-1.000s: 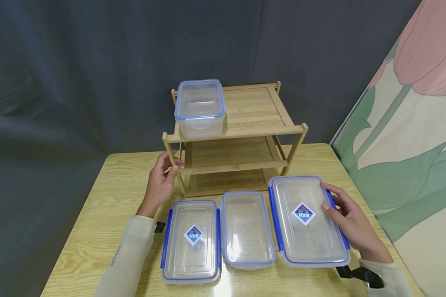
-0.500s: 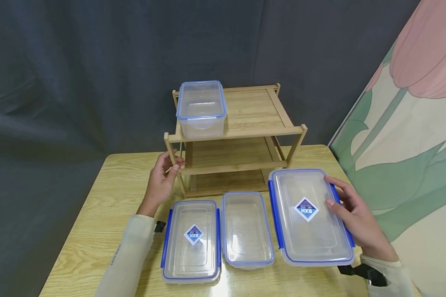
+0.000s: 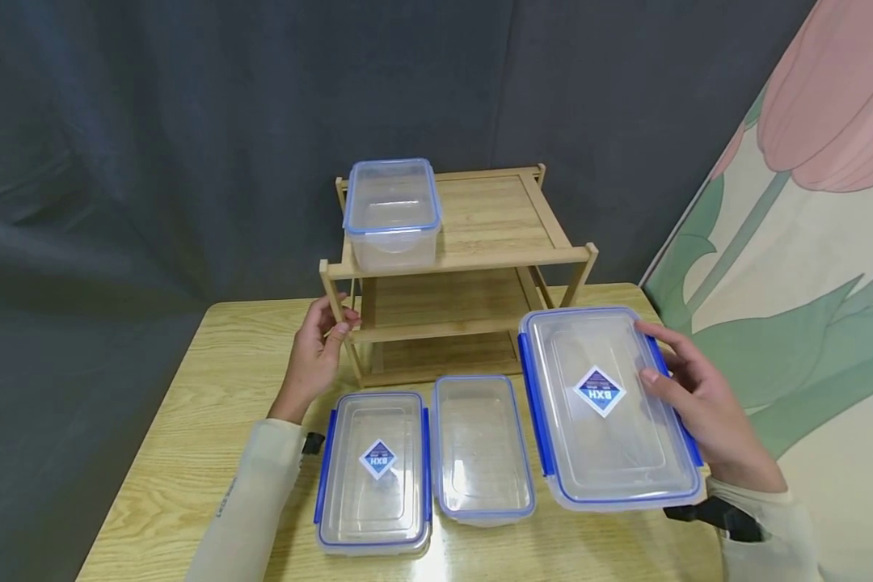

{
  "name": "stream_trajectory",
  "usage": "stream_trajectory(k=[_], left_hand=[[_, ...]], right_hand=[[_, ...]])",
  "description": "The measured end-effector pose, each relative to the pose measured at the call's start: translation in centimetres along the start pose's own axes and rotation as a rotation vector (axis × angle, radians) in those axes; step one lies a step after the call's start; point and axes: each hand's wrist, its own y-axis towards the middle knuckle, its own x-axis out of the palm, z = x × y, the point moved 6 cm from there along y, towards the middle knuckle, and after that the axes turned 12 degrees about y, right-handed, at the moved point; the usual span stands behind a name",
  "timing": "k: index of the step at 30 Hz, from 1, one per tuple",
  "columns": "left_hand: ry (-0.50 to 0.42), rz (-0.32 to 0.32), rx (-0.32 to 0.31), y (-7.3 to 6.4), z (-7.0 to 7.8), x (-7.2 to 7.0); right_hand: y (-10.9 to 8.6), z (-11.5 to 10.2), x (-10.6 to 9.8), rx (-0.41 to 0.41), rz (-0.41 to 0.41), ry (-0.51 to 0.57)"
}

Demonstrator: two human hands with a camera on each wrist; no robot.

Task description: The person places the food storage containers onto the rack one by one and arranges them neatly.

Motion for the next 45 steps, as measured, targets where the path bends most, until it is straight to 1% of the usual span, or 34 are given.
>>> stream_trajectory(k=[9,14,18,24,30,37,45], left_hand=[[-0.001,-0.01,-0.006,0.0,-0.2,0.1],[0.026,-0.013,-0.004,-0.1,-0.1,0.1],[0.029,-0.011,-0.009,-0.1,-0.2,0.1],[0.015,0.001,-0.003,0.0,-0.3,0.0],[0.015,0.013,-0.005,0.0,-0.4,0.0],[0.016,0.007,-0.016,-0.1,-0.6,0.1],[0.056,0.0,-0.011,-0.1,-0.4,0.1]], right_hand=[[0.9,-1.8,0.5,-0.012,0.019,0.031],[1.4,-2.7,0.8,-0.019,0.016,0.037],[1.9,-3.4,0.9,-0.031,0.009,0.056],[3.0,-4.8,1.3,-0.048,-0.01,0.115],[4.2,-6.0,1.8,-0.051,-0.011,0.128],[5.4,-6.9,2.3,-0.017,-0.009,0.163],[7.5,-8.2,3.0,-0.019,0.006,0.163]])
